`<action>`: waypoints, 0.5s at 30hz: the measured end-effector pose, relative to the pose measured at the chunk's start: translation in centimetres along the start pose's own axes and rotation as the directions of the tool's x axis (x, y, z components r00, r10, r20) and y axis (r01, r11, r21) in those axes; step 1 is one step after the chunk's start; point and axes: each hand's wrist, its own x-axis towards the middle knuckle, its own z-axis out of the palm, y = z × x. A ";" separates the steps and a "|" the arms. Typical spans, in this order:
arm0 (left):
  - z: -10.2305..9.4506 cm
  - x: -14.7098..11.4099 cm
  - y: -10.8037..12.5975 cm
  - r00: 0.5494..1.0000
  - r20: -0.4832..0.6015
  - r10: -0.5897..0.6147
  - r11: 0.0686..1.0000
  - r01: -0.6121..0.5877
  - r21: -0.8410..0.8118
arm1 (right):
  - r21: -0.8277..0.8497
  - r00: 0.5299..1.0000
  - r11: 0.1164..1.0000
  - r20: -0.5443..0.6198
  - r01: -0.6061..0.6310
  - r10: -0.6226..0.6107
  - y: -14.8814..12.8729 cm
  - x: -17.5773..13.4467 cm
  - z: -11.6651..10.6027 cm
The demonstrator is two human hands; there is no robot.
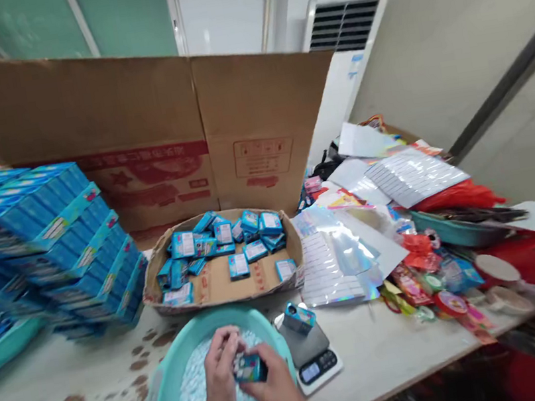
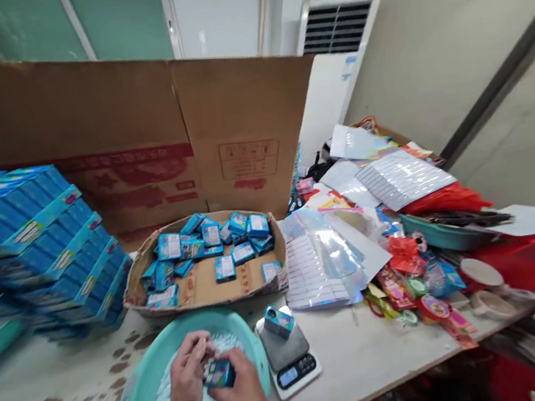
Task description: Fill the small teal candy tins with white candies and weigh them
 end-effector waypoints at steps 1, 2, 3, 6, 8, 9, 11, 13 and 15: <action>0.0 -0.1 0.0 1.000 0.012 0.013 1.000 -0.012 -0.029 | -0.004 1.000 1.000 -0.006 0.002 -0.002 -0.3 -0.1 -0.4; 0.0 -0.1 0.0 0.999 0.029 0.023 0.998 -0.021 -0.051 | -0.016 1.000 1.000 -0.001 0.018 -0.018 -0.5 -0.1 -0.7; -0.1 -0.1 -0.1 0.999 0.045 0.029 0.998 -0.026 -0.062 | -0.029 1.000 0.999 0.002 0.027 -0.027 -0.5 0.0 -0.9; -0.4 0.0 -0.6 0.999 0.028 0.032 0.999 -0.031 -0.042 | -0.047 0.999 0.998 0.036 0.031 -0.030 -0.5 0.2 -0.8; -0.5 0.0 -0.9 0.999 -0.027 0.040 0.999 -0.040 -0.021 | -0.041 0.998 0.999 0.060 0.022 -0.020 -0.3 0.3 -0.5; -0.6 0.0 -1.0 0.998 -0.038 0.042 0.999 -0.043 -0.008 | -0.037 0.997 0.999 0.070 0.024 -0.022 -0.1 0.4 -0.3; -0.6 0.0 -0.8 0.999 -0.012 0.039 0.999 -0.038 0.020 | -0.013 0.997 0.999 0.064 0.050 -0.049 0.3 0.6 0.3; -0.9 0.0 -0.3 0.998 0.039 0.044 0.999 -0.045 0.024 | 0.046 0.995 0.995 0.040 0.092 -0.094 0.9 0.9 0.6; -1.9 0.2 0.9 0.996 0.051 0.073 0.997 -0.073 0.004 | 0.125 0.995 0.987 -0.004 0.099 -0.100 1.5 1.3 0.4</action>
